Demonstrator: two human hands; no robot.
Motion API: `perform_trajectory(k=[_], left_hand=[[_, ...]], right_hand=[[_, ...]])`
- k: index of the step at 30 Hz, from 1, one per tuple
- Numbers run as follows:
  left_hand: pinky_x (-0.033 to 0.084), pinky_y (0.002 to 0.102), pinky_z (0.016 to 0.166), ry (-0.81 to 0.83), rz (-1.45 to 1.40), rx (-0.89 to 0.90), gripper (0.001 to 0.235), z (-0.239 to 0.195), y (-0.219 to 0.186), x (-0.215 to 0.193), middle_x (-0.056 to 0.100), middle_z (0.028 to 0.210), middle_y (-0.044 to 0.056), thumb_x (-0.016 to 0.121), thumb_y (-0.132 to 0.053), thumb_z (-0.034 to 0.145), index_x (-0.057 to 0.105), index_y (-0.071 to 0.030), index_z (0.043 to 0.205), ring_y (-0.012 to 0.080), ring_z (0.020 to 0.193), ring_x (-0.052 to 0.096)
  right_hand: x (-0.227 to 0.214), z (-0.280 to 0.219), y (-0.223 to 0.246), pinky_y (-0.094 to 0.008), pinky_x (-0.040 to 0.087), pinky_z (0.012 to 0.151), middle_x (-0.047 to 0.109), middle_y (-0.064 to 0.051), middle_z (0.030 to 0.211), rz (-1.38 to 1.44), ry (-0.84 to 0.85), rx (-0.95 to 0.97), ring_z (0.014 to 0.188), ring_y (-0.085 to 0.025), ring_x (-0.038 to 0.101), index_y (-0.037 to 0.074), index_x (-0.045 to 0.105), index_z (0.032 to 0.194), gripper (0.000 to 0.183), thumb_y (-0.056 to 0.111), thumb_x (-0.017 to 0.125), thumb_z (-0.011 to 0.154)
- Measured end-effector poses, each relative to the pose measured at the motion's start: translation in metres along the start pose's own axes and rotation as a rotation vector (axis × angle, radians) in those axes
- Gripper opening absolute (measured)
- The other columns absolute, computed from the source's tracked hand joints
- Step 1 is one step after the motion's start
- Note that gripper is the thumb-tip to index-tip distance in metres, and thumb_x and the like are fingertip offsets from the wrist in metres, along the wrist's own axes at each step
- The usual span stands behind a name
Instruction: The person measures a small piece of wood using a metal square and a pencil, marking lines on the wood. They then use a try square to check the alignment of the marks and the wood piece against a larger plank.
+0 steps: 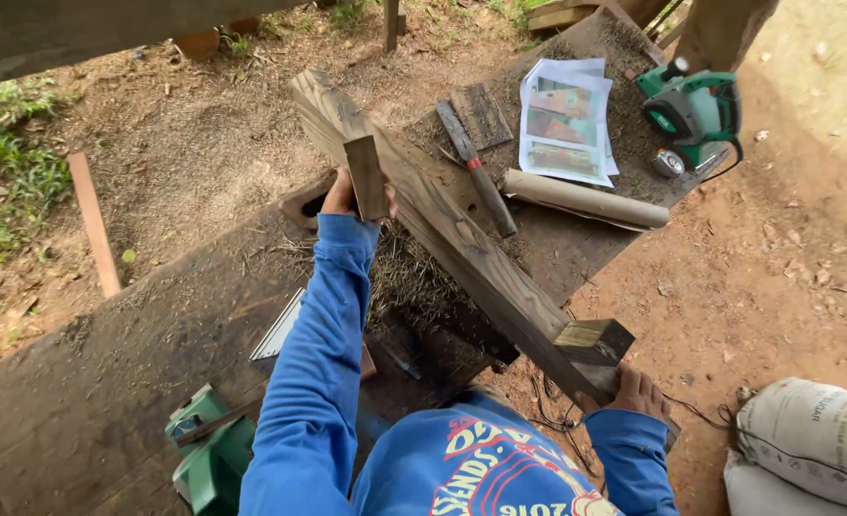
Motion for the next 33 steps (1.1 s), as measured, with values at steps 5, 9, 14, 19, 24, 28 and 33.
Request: perform_trajectory(k=[5, 9, 14, 19, 24, 28, 33], left_hand=[[0.052, 0.045, 0.064, -0.07, 0.049, -0.075, 0.055, -0.008, -0.006, 0.022, 0.066, 0.108, 0.015, 0.042, -0.051, 0.108, 0.056, -0.004, 0.134, 0.0278, 0.083, 0.066], [0.048, 0.039, 0.055, 0.018, -0.035, -0.15, 0.063, -0.012, -0.005, 0.034, 0.066, 0.102, 0.013, 0.042, -0.059, 0.107, 0.057, -0.003, 0.133, 0.0238, 0.072, 0.064], [0.048, 0.038, 0.059, 0.006, 0.133, -0.117, 0.063, -0.026, -0.003, 0.035, 0.067, 0.109, 0.016, 0.046, -0.058, 0.109, 0.057, 0.002, 0.129, 0.0223, 0.076, 0.063], [0.059, 0.048, 0.082, -0.056, 0.148, -0.055, 0.061, -0.018, -0.001, 0.014, 0.065, 0.12, 0.018, 0.052, -0.047, 0.107, 0.052, 0.003, 0.142, 0.0298, 0.099, 0.069], [0.06, 0.048, 0.079, 0.012, 0.071, -0.151, 0.066, -0.021, -0.011, 0.038, 0.068, 0.119, 0.023, 0.045, -0.053, 0.104, 0.05, 0.001, 0.142, 0.032, 0.097, 0.071], [0.06, 0.047, 0.077, -0.019, 0.164, -0.123, 0.067, -0.023, -0.013, 0.046, 0.068, 0.12, 0.023, 0.043, -0.053, 0.105, 0.047, 0.003, 0.141, 0.0308, 0.095, 0.071], [0.061, 0.047, 0.076, 0.003, 0.352, -0.053, 0.061, -0.021, -0.008, 0.042, 0.068, 0.119, 0.022, 0.048, -0.051, 0.11, 0.05, 0.003, 0.138, 0.0277, 0.093, 0.071]], right_hand=[[0.0, 0.002, -0.001, -0.053, 0.039, 0.109, 0.064, -0.016, 0.128, -0.017, -0.013, 0.012, 0.126, -0.039, 0.055, 0.013, 0.057, 0.13, 0.086, 0.047, 0.089, 0.058], [-0.003, 0.003, 0.0, -0.053, 0.039, 0.105, 0.063, -0.017, 0.129, 0.004, -0.006, 0.005, 0.123, -0.04, 0.056, 0.013, 0.055, 0.133, 0.088, 0.047, 0.089, 0.058], [-0.012, 0.002, 0.006, -0.053, 0.04, 0.105, 0.063, -0.017, 0.127, 0.03, 0.009, 0.015, 0.123, -0.039, 0.056, 0.014, 0.055, 0.135, 0.09, 0.047, 0.089, 0.059], [-0.013, 0.004, 0.008, -0.053, 0.039, 0.104, 0.063, -0.016, 0.127, 0.009, -0.001, 0.019, 0.121, -0.039, 0.057, 0.013, 0.056, 0.13, 0.087, 0.045, 0.091, 0.057], [-0.018, 0.002, 0.011, -0.053, 0.041, 0.106, 0.064, -0.015, 0.125, 0.035, -0.031, -0.006, 0.12, -0.039, 0.057, 0.014, 0.057, 0.133, 0.083, 0.042, 0.089, 0.061], [-0.016, 0.002, 0.008, -0.054, 0.041, 0.105, 0.064, -0.016, 0.124, 0.043, -0.04, -0.016, 0.119, -0.039, 0.058, 0.014, 0.057, 0.133, 0.084, 0.042, 0.089, 0.061], [-0.015, 0.002, 0.005, -0.053, 0.041, 0.105, 0.064, -0.016, 0.122, 0.074, -0.04, -0.023, 0.119, -0.04, 0.058, 0.014, 0.057, 0.132, 0.083, 0.039, 0.09, 0.059]])
Point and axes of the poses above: each hand's wrist, its own z-axis towards the middle knuckle, its own x-axis out of the palm, y = z × x, the point moved 2 cm from there along z, towards the middle knuckle
